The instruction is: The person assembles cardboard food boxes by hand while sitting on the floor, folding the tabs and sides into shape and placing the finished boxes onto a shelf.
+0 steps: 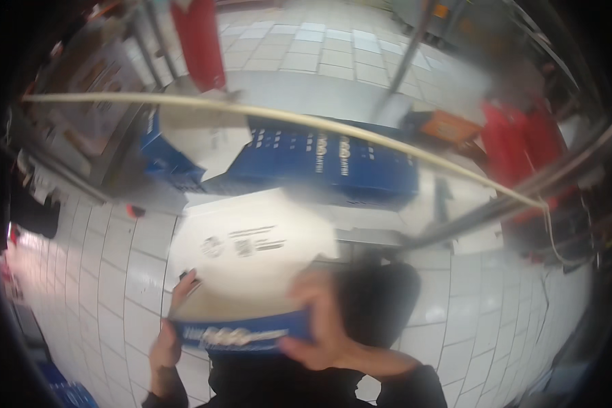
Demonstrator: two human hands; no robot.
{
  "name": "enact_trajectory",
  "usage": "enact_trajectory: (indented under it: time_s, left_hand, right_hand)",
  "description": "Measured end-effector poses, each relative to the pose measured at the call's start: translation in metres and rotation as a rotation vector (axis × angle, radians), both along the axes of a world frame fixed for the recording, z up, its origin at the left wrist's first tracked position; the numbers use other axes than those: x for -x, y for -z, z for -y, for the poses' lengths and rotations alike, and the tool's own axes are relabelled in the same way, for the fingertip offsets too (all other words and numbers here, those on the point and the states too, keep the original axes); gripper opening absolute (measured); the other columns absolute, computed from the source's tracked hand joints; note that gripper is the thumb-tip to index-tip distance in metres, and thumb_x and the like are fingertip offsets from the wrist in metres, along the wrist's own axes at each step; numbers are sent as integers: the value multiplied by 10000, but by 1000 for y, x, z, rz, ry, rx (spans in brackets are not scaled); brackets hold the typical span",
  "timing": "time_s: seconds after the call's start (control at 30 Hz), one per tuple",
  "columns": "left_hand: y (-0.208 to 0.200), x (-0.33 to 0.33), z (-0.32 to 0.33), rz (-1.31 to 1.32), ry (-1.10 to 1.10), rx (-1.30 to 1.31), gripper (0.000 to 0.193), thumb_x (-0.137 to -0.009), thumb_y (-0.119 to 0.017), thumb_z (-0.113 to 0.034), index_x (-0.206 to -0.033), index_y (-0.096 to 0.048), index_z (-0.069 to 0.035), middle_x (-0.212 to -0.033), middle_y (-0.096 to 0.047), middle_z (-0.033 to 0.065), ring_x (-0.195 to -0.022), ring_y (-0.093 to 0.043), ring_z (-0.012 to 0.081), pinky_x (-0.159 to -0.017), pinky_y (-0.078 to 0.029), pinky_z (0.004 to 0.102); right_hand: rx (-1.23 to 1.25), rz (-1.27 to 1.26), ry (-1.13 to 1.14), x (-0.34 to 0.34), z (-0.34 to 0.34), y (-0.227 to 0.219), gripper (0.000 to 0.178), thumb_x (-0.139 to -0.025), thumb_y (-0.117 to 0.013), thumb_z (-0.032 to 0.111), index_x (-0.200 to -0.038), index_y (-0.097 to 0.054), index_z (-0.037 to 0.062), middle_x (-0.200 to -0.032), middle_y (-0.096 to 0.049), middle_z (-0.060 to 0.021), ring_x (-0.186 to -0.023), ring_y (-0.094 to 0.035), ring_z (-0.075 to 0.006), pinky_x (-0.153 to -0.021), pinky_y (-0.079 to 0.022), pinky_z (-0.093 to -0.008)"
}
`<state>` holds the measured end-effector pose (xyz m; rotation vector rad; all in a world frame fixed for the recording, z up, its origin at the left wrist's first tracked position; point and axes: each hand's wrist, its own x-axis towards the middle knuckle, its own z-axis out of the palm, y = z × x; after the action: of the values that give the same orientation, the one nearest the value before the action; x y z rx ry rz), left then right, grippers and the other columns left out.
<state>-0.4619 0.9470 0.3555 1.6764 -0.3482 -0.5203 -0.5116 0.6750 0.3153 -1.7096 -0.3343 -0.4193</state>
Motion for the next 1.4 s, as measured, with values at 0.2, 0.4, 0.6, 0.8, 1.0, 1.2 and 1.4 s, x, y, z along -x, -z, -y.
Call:
enact_trajectory:
  time_s: [0.2, 0.4, 0.6, 0.8, 1.0, 1.2, 1.4]
  left_hand:
    - [-37, -169, 11, 926, -415, -304, 423, -889, -609, -304, -1211, -604, -29, -1174, -638, 144, -1087, -610, 256, -940, -443, 344]
    - [-30, -288, 44, 727, -243, -651, 737, -815, -640, -277, -1465, -360, -70, -1507, -315, 268, -1385, -331, 430, -1130, -311, 443]
    - [-28, -237, 105, 811, 166, -485, 934, -770, -697, -395, -1511, -251, -44, -1546, -149, 322, -1382, -319, 452, -1124, -332, 432]
    - [-22, -226, 120, 978, 211, -642, 1088, -678, -821, -376, -1518, -211, -50, -1514, -182, 348, -1281, -431, 504, -1048, -421, 466]
    - [-22, -222, 133, 815, 173, -646, 1112, -641, -853, -171, -1539, -196, -182, -1588, -90, 232, -1291, -426, 470, -1026, -440, 491]
    - [-12, -230, 126, 961, 185, -600, 1062, -655, -847, -130, -1518, -228, -112, -1529, -159, 317, -1058, -574, 502, -899, -511, 476]
    - [-9, -229, 126, 991, 155, -528, 1051, -671, -841, -125, -1514, -215, -72, -1509, -169, 350, -995, -603, 517, -861, -529, 478]
  right_hand:
    - [178, -33, 519, -46, 27, 2, 492, -931, -571, 325, -1159, -305, -21, -1167, -385, -160, -1062, -407, -243, -963, -340, -417]
    - [-235, -221, 361, -132, -13, -70, 490, -967, -582, 250, -1212, -286, -55, -1161, -436, -186, -1087, -442, -234, -988, -339, -352]
    - [165, -413, 348, -171, 20, -46, 653, -959, -558, 486, -1278, -342, -41, -1166, -551, -202, -1092, -532, -227, -970, -405, -337]
    - [654, -236, 592, -178, 22, -57, 689, -848, -705, 428, -1356, -471, 25, -1197, -626, -220, -987, -654, -304, -825, -517, -407]
    - [542, -40, 313, -212, 58, -22, 453, -817, -696, -10, -1245, -647, 128, -1084, -697, -167, -790, -696, -197, -669, -520, -290]
    - [664, 8, 519, -210, 41, -26, 439, -793, -732, 68, -1211, -680, 192, -902, -715, -154, -646, -660, -263, -631, -514, -346]
    - [667, 48, 524, -219, 27, -24, 493, -754, -750, 91, -1222, -668, 219, -829, -717, -131, -681, -682, -261, -698, -500, -335]
